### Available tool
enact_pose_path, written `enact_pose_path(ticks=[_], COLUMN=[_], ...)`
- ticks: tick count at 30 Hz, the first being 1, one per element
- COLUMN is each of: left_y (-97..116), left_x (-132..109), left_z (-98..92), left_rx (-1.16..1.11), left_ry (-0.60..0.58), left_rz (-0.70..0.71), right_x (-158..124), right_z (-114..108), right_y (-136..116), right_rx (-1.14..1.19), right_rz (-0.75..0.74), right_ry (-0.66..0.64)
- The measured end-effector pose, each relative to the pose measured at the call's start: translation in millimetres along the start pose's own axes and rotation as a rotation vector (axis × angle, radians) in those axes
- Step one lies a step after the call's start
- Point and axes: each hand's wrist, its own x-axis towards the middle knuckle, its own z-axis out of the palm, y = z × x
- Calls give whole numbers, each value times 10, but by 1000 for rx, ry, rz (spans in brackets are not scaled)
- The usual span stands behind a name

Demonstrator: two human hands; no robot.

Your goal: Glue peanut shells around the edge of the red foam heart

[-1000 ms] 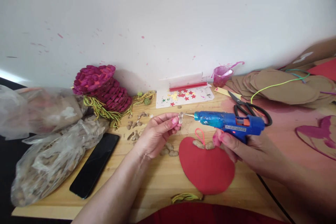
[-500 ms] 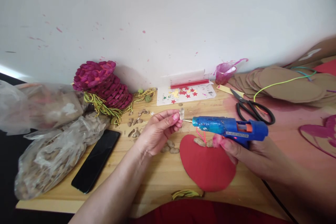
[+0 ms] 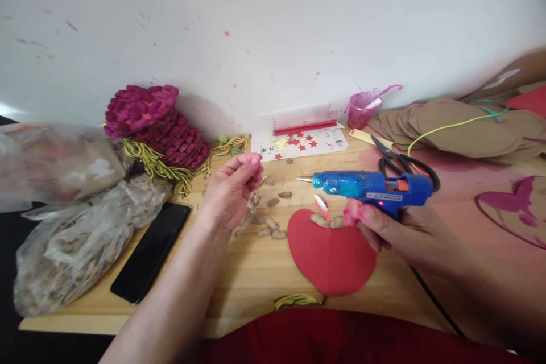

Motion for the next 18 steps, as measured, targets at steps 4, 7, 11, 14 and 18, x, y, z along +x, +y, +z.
enact_pose_path(ticks=[4,7,11,14,18], left_y=[3,-11,-23,-63,-169], left_x=[-21,-59,-106,-138,-188], left_z=[-8,6,27,57,131], left_rx=[145,305,566,730,820], left_ry=[-47,-113,-181,-257,-351], left_rz=[97,132,168,208,297], right_x=[-46,-61,-8,58,121], right_z=[-24,-25,-39,-98,-202], right_y=[90,116,56,-13,-82], right_rx=[44,55,194,348,454], right_rz=[77,113,141,94,63], right_ry=[-28,-13,136,288,419])
